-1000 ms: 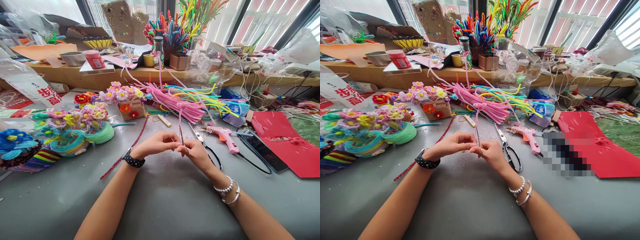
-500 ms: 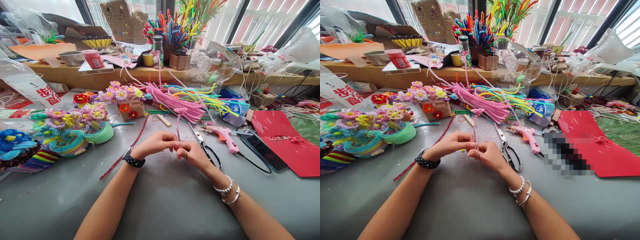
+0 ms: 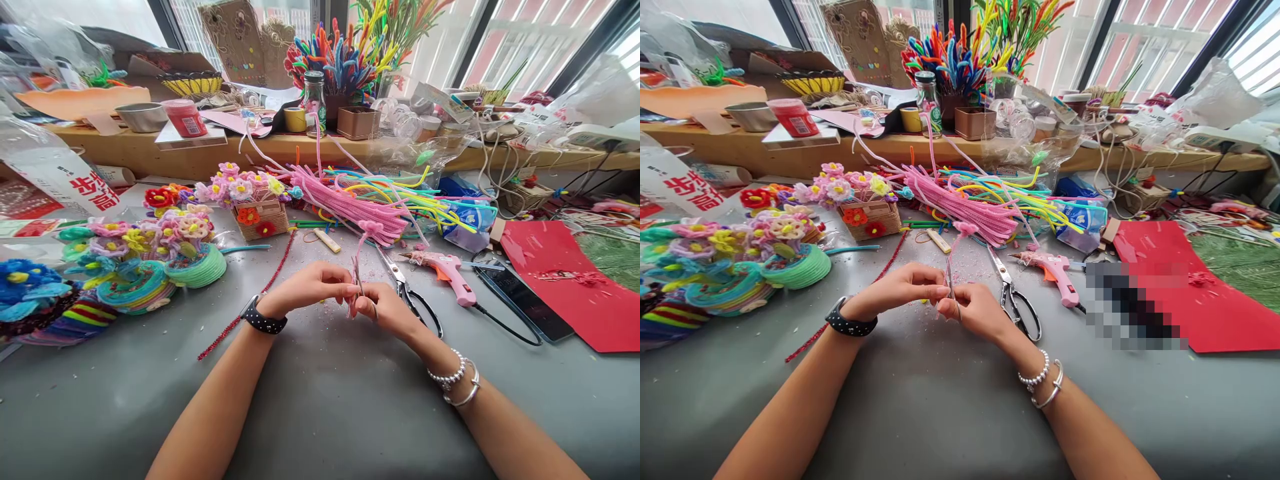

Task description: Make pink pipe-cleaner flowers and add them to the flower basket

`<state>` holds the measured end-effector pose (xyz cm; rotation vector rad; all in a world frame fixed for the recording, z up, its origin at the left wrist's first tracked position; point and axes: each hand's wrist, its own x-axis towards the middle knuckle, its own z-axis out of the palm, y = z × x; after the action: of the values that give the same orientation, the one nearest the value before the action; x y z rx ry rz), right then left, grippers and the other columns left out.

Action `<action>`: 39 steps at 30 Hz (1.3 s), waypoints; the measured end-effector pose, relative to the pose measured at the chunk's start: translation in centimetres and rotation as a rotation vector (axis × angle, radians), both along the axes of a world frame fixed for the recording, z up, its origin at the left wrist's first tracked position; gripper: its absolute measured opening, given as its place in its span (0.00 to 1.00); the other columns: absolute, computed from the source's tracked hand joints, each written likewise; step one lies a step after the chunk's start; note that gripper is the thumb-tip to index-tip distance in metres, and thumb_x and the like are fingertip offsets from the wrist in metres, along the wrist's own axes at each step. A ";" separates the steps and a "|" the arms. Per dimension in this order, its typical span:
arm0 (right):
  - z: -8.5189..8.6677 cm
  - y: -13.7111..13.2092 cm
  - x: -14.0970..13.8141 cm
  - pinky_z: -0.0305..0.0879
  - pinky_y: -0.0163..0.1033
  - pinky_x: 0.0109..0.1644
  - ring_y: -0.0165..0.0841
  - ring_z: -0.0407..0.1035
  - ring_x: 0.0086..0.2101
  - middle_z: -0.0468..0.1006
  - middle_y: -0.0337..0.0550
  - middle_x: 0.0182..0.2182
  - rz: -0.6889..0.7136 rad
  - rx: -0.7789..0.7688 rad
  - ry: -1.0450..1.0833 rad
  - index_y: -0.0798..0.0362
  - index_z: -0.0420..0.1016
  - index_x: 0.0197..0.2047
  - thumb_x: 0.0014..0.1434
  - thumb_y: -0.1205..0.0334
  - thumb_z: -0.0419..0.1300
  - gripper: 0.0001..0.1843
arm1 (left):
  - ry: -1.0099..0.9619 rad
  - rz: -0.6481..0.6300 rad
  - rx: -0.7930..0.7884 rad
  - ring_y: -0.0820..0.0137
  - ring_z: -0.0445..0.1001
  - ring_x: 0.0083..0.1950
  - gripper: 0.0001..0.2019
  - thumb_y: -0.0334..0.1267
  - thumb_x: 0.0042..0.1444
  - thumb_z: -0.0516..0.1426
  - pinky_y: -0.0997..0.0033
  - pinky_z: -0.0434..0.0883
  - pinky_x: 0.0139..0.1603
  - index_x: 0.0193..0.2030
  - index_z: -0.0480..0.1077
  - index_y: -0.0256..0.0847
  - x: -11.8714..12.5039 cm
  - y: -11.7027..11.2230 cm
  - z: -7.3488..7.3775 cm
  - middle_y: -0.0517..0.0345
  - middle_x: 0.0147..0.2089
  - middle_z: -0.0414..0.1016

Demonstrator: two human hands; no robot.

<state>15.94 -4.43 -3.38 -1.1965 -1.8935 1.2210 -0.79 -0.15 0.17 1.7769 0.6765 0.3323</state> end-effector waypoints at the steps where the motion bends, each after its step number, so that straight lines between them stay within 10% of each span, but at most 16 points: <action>1: 0.0 0.0 0.0 0.48 0.32 0.24 0.25 0.53 0.21 0.61 0.37 0.18 -0.004 0.004 -0.008 0.57 0.67 0.20 0.40 0.27 0.42 0.38 | -0.009 -0.011 -0.005 0.78 0.60 0.26 0.16 0.46 0.51 0.52 0.79 0.57 0.26 0.24 0.66 0.34 0.0 0.0 0.0 0.62 0.23 0.64; 12: -0.1 -0.2 -0.6 0.52 0.31 0.24 0.25 0.56 0.19 0.62 0.36 0.13 -0.185 0.020 -0.017 0.57 0.65 0.15 0.43 0.33 0.50 0.32 | 0.018 0.004 -0.034 0.78 0.60 0.26 0.16 0.47 0.50 0.52 0.80 0.57 0.25 0.24 0.64 0.34 0.1 0.0 -0.1 0.62 0.23 0.63; 20: -0.1 -0.1 -0.4 0.53 0.32 0.25 0.27 0.58 0.22 0.66 0.39 0.19 0.004 -0.005 0.045 0.57 0.67 0.19 0.42 0.28 0.42 0.38 | 0.090 -0.111 0.039 0.77 0.61 0.28 0.16 0.47 0.50 0.52 0.79 0.59 0.29 0.26 0.68 0.34 -0.1 0.2 0.0 0.61 0.24 0.65; 39: -0.1 0.1 -0.2 0.51 0.31 0.24 0.25 0.56 0.20 0.63 0.37 0.15 -0.096 -0.032 0.030 0.57 0.66 0.16 0.43 0.32 0.48 0.33 | 0.138 -0.108 -0.006 0.76 0.65 0.28 0.16 0.48 0.50 0.53 0.79 0.61 0.30 0.26 0.68 0.34 -0.3 0.3 -0.1 0.60 0.25 0.67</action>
<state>15.73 -4.34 -3.52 -1.2642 -1.7804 1.2148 -1.06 0.16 0.06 1.8347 0.6750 0.1356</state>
